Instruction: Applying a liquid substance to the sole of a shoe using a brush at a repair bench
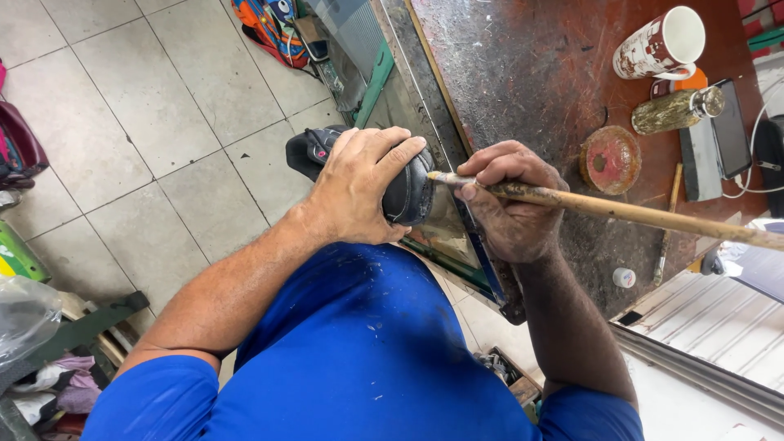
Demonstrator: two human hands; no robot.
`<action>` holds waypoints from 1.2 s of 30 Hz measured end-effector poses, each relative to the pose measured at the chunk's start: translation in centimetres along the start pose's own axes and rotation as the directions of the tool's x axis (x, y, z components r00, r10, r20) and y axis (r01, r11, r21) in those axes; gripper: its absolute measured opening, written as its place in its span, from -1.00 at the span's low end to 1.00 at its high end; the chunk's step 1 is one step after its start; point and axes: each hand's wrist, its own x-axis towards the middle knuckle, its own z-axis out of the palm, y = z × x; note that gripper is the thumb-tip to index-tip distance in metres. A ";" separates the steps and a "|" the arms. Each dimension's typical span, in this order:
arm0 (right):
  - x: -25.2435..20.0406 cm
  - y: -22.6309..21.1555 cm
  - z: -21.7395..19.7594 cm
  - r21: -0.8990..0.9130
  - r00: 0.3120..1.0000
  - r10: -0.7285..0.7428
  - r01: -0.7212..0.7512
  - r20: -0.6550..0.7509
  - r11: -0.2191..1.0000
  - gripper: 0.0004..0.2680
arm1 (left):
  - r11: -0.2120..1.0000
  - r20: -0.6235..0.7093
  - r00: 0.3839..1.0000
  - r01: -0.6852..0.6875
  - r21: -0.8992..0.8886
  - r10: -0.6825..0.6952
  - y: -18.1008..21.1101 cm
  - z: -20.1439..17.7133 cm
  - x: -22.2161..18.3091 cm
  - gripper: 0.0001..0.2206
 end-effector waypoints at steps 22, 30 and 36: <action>-1.2 -1.4 1.0 0.036 0.978 0.094 -0.103 0.187 0.994 -0.92 | 0.991 0.160 0.980 0.129 -0.032 -0.122 -0.3 -1.5 -0.2 0.07; -2.1 1.6 1.4 0.066 0.991 0.091 -0.084 -0.103 0.994 -0.86 | 0.998 0.079 0.995 0.063 0.022 -0.064 -0.5 -1.2 -0.9 0.06; -2.7 0.7 3.5 0.013 0.977 0.023 -0.021 -0.211 1.000 -0.84 | 0.994 0.069 0.995 0.063 0.094 -0.069 -0.5 -0.7 -1.3 0.05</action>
